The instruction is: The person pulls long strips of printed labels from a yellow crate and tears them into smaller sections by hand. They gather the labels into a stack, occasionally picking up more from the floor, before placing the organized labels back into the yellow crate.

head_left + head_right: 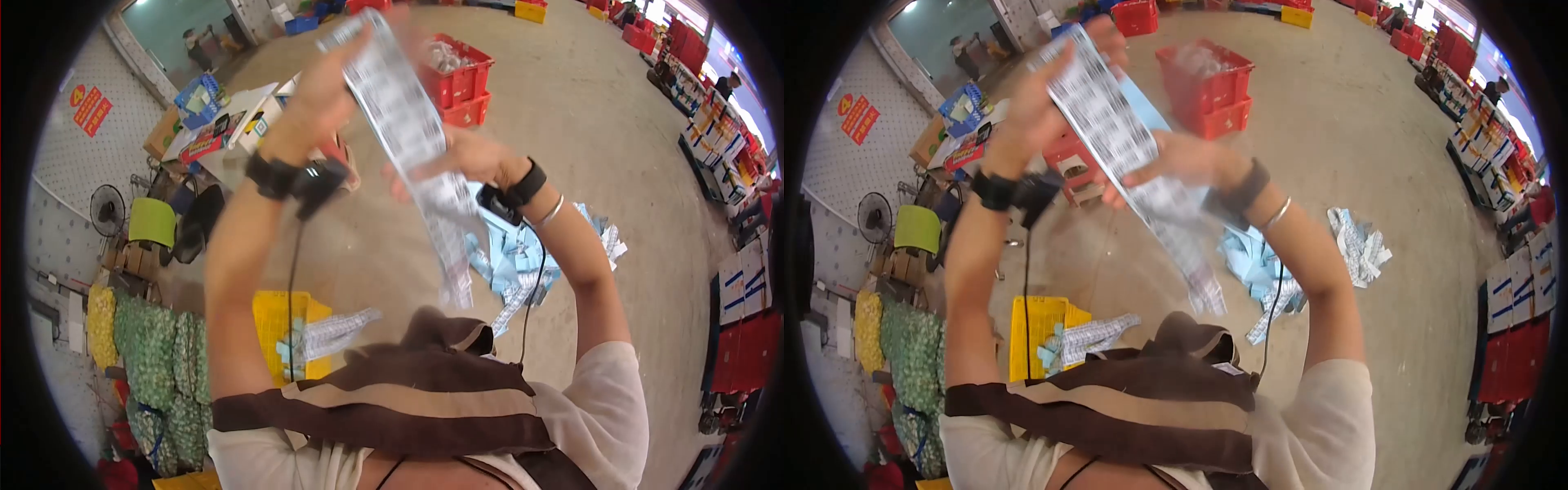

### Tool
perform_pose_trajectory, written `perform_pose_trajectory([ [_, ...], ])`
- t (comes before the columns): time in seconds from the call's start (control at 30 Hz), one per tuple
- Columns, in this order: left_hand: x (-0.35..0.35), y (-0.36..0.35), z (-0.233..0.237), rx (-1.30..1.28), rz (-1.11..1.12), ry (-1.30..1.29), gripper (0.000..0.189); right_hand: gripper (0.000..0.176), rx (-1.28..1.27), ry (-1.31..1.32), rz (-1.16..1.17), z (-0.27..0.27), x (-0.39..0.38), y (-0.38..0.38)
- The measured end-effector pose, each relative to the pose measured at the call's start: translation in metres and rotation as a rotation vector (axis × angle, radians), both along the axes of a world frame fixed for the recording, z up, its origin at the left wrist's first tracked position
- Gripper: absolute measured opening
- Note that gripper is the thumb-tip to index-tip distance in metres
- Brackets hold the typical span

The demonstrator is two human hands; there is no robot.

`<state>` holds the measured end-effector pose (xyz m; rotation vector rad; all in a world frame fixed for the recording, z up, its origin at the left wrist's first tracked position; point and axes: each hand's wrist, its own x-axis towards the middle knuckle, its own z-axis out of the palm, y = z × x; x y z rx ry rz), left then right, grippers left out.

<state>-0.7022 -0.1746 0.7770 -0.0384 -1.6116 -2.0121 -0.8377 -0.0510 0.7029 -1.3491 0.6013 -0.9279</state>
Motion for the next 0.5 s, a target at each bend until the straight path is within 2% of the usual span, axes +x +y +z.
perform_pose_trajectory([
  [0.07,0.013,0.016,0.051,-0.029,0.004,0.096,0.034,0.030,-0.017,0.024,0.022,0.014,0.003,-0.004],
  [0.13,0.025,0.001,0.082,0.009,-0.047,0.124,0.034,0.029,-0.043,0.051,0.043,0.016,0.006,-0.009],
  [0.23,0.045,-0.029,0.119,-0.039,0.041,0.151,0.033,0.027,-0.089,0.037,0.076,0.018,0.014,-0.011],
  [0.3,0.064,-0.053,0.140,-0.199,0.072,0.150,0.033,0.028,-0.070,0.046,0.114,0.014,0.018,-0.015],
  [0.43,0.104,-0.089,0.167,-0.226,0.129,0.119,0.031,0.027,-0.076,0.102,0.198,-0.006,0.024,-0.017],
  [0.5,0.127,-0.121,0.167,-0.228,0.356,0.165,0.031,0.027,0.032,0.068,0.236,-0.015,0.025,-0.009],
])
